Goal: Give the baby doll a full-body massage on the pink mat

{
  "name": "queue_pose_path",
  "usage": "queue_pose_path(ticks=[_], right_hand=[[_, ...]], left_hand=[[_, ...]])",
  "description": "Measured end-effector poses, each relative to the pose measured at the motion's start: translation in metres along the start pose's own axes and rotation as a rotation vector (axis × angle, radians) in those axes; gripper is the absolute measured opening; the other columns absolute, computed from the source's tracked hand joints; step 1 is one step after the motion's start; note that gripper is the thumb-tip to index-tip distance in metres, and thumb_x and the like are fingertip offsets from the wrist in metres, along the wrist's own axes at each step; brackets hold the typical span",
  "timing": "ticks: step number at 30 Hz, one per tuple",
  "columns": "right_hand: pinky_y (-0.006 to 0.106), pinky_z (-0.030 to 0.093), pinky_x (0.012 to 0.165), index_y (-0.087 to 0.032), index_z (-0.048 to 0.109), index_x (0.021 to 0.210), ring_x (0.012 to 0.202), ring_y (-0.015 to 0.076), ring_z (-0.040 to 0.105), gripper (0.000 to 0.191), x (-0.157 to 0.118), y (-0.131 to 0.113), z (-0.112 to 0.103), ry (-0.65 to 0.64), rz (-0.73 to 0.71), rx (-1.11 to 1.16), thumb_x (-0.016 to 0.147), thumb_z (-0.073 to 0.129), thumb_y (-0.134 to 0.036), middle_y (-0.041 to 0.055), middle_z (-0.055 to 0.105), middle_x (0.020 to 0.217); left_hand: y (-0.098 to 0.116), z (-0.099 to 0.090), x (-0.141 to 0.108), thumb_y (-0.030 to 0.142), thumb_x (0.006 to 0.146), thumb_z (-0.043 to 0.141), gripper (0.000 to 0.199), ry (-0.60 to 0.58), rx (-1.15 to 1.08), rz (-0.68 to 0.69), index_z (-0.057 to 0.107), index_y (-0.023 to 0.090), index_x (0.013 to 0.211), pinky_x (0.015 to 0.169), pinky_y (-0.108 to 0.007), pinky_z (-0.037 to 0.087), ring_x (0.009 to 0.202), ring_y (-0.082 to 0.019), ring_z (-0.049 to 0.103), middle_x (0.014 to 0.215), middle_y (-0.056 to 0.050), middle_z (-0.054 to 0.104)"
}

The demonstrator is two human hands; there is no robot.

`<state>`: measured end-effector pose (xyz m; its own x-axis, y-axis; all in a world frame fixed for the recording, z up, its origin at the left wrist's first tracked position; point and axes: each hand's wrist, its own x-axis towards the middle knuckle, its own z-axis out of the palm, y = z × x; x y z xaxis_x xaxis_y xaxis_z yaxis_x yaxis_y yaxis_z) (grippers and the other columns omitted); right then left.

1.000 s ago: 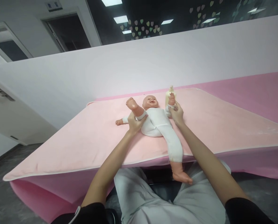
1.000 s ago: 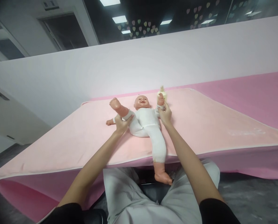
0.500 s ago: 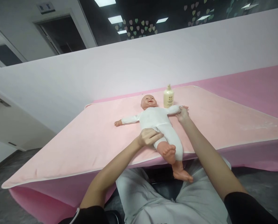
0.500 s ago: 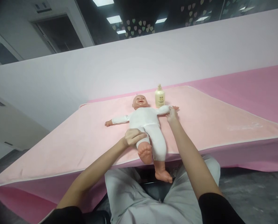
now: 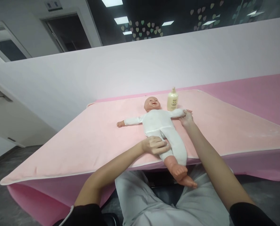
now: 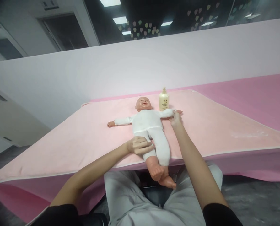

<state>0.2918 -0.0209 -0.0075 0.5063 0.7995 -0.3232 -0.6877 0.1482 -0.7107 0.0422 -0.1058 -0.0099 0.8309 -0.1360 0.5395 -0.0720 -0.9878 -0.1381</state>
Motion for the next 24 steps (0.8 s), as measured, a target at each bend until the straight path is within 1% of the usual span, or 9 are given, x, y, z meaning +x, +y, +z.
queue_pose_path(ticks=[4, 6, 8, 10, 12, 15, 17, 21, 24], right_hand=[[0.03, 0.056, 0.083, -0.017, 0.052, 0.097, 0.078, 0.0096, 0.062, 0.014, -0.001, 0.0, -0.002, 0.002, 0.005, 0.004, 0.084, 0.046, -0.014, 0.0009, 0.062, 0.089], [0.029, 0.056, 0.082, -0.017, 0.051, 0.097, 0.077, 0.0098, 0.062, 0.014, -0.002, 0.0, -0.002, 0.017, 0.004, 0.009, 0.084, 0.048, -0.014, 0.0007, 0.062, 0.088], [0.029, 0.057, 0.081, -0.017, 0.051, 0.096, 0.077, 0.0099, 0.062, 0.013, -0.003, -0.001, -0.002, 0.025, 0.005, 0.01, 0.084, 0.048, -0.015, 0.0006, 0.061, 0.087], [0.03, 0.057, 0.08, -0.018, 0.05, 0.096, 0.077, 0.0098, 0.062, 0.013, -0.005, -0.002, -0.001, 0.014, -0.003, 0.006, 0.084, 0.047, -0.014, 0.0001, 0.061, 0.086], [0.03, 0.057, 0.079, -0.018, 0.05, 0.097, 0.079, 0.0097, 0.062, 0.015, -0.006, -0.002, 0.0, 0.01, -0.017, -0.004, 0.083, 0.047, -0.013, 0.0, 0.062, 0.088], [0.028, 0.057, 0.076, -0.018, 0.052, 0.102, 0.083, 0.0104, 0.062, 0.02, -0.007, -0.001, 0.001, 0.044, -0.028, -0.059, 0.082, 0.048, -0.015, 0.0025, 0.062, 0.097], [0.027, 0.056, 0.075, -0.017, 0.053, 0.11, 0.087, 0.0112, 0.062, 0.029, -0.007, 0.0, 0.001, 0.042, -0.05, -0.116, 0.081, 0.05, -0.017, 0.0049, 0.061, 0.105], [0.031, 0.056, 0.074, -0.024, 0.051, 0.125, 0.092, 0.014, 0.061, 0.052, -0.01, 0.003, 0.003, -0.021, -0.262, -0.262, 0.074, 0.055, -0.017, 0.0047, 0.058, 0.116], [0.032, 0.054, 0.075, -0.021, 0.049, 0.131, 0.087, 0.0154, 0.061, 0.062, -0.016, 0.007, 0.007, -0.039, -0.44, -0.434, 0.07, 0.059, -0.021, 0.0063, 0.06, 0.109]], left_hand=[[-0.001, 0.008, -0.005, 0.049, 0.088, 0.047, 0.036, 0.06, 0.173, 0.134, 0.069, 0.021, 0.092, 0.052, -0.024, 0.046, 0.061, -0.013, 0.062, 0.077, -0.006, 0.069], [-0.002, 0.008, -0.005, 0.044, 0.089, 0.047, 0.032, 0.092, 0.24, 0.167, 0.068, 0.02, 0.094, 0.051, -0.023, 0.044, 0.06, -0.012, 0.061, 0.077, -0.005, 0.069], [-0.004, 0.005, -0.002, 0.034, 0.09, 0.05, 0.022, 0.1, 0.287, 0.16, 0.067, 0.022, 0.096, 0.05, -0.023, 0.041, 0.058, -0.01, 0.059, 0.079, -0.004, 0.069], [-0.008, -0.001, -0.001, 0.027, 0.089, 0.052, 0.017, 0.103, 0.336, 0.107, 0.067, 0.024, 0.096, 0.05, -0.024, 0.04, 0.055, -0.009, 0.055, 0.08, -0.003, 0.069], [-0.014, -0.007, -0.002, 0.024, 0.089, 0.052, 0.018, 0.164, 0.391, 0.012, 0.068, 0.027, 0.097, 0.055, -0.025, 0.042, 0.057, -0.01, 0.053, 0.083, -0.003, 0.07], [-0.026, -0.014, -0.007, 0.023, 0.09, 0.051, 0.021, 0.367, 0.426, -0.178, 0.069, 0.03, 0.1, 0.068, -0.029, 0.046, 0.069, -0.013, 0.056, 0.09, -0.005, 0.07], [-0.032, -0.017, -0.011, 0.025, 0.09, 0.05, 0.023, 0.502, 0.408, -0.34, 0.07, 0.03, 0.102, 0.078, -0.032, 0.047, 0.081, -0.016, 0.058, 0.095, -0.007, 0.069], [-0.043, -0.018, -0.01, 0.029, 0.089, 0.052, 0.024, 0.727, 0.281, -0.731, 0.07, 0.023, 0.105, 0.091, -0.037, 0.045, 0.1, -0.022, 0.057, 0.105, -0.01, 0.068], [-0.051, -0.016, -0.005, 0.03, 0.08, 0.064, 0.029, 0.842, -0.004, -0.95, 0.068, 0.019, 0.107, 0.094, -0.037, 0.045, 0.104, -0.023, 0.059, 0.109, -0.01, 0.068]])
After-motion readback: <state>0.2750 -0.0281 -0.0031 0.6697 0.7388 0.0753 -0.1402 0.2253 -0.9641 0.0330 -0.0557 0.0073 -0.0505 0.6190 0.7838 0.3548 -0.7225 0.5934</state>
